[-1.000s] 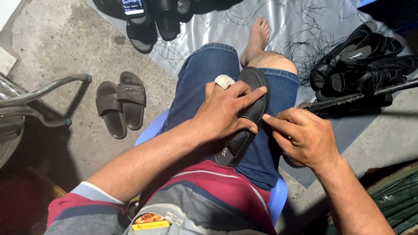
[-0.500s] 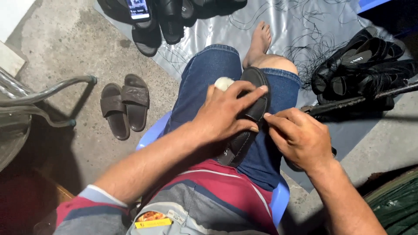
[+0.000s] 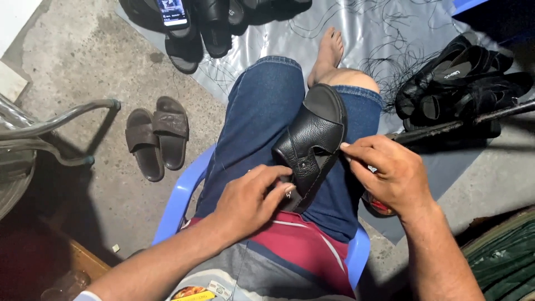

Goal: Hand-stitching a leather sandal upper to its sole using a needle and thread.

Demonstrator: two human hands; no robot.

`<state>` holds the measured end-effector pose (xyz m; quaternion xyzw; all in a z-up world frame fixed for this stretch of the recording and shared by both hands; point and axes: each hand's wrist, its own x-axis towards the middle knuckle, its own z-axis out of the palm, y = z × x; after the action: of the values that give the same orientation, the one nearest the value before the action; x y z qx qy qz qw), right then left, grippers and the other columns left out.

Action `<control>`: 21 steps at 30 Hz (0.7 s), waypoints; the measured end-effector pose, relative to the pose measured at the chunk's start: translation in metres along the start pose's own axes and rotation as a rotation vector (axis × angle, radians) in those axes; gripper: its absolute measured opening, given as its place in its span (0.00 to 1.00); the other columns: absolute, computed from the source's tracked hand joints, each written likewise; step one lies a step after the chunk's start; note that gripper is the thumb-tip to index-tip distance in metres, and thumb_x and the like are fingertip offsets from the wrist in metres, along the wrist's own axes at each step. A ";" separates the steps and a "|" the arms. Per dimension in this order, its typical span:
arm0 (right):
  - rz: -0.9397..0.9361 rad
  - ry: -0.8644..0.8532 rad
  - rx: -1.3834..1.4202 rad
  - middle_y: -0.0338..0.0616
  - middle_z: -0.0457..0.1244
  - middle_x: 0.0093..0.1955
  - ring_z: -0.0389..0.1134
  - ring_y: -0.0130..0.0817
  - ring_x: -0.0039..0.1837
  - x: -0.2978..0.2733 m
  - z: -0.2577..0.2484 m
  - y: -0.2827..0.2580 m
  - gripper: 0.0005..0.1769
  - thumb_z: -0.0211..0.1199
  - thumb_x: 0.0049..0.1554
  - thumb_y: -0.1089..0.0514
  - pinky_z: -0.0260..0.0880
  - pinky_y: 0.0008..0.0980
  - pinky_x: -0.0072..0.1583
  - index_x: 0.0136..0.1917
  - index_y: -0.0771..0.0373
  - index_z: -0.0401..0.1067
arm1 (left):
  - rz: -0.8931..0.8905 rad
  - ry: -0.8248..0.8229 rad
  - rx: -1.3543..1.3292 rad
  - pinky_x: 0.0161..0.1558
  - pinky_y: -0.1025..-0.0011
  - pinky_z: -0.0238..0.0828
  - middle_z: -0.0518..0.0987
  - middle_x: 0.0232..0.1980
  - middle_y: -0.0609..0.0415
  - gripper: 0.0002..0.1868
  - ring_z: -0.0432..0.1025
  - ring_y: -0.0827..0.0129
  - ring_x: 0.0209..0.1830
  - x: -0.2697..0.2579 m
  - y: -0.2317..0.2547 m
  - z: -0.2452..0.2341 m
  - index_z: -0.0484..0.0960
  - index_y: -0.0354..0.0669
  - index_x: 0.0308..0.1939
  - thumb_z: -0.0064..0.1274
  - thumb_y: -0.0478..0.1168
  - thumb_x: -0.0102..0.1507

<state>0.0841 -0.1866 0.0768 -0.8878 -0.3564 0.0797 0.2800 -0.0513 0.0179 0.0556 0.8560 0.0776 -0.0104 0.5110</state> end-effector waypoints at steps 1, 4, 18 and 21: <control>-0.003 -0.023 -0.026 0.37 0.66 0.39 0.68 0.35 0.44 0.002 -0.002 -0.003 0.08 0.63 0.47 0.63 0.67 0.30 0.47 0.42 0.55 0.75 | 0.027 0.003 -0.012 0.22 0.70 0.70 0.75 0.29 0.58 0.11 0.74 0.62 0.24 0.002 0.004 -0.002 0.77 0.50 0.42 0.53 0.44 0.56; -0.012 -0.064 -0.064 0.38 0.66 0.40 0.68 0.37 0.45 0.007 -0.010 -0.010 0.08 0.63 0.47 0.63 0.67 0.32 0.47 0.43 0.56 0.75 | 0.083 0.025 -0.011 0.26 0.73 0.71 0.78 0.29 0.57 0.07 0.76 0.62 0.28 0.007 0.004 -0.008 0.80 0.50 0.39 0.50 0.40 0.58; -0.187 -0.222 -0.210 0.32 0.63 0.45 0.66 0.31 0.42 0.012 -0.018 0.002 0.12 0.59 0.51 0.55 0.64 0.30 0.40 0.50 0.50 0.71 | 0.044 -0.255 -0.414 0.58 0.71 0.57 0.73 0.53 0.49 0.02 0.66 0.69 0.59 0.029 0.023 -0.023 0.77 0.52 0.29 0.50 0.39 0.55; -0.170 -0.230 -0.152 0.32 0.64 0.43 0.66 0.30 0.42 0.015 -0.020 0.001 0.12 0.59 0.51 0.57 0.64 0.29 0.40 0.50 0.51 0.72 | -0.084 -0.251 -0.782 0.55 0.75 0.66 0.78 0.49 0.51 0.04 0.72 0.72 0.50 0.038 0.023 -0.005 0.78 0.47 0.36 0.50 0.36 0.57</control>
<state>0.1028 -0.1858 0.0937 -0.8580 -0.4652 0.1298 0.1751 -0.0112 0.0159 0.0743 0.5856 0.0475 -0.1052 0.8023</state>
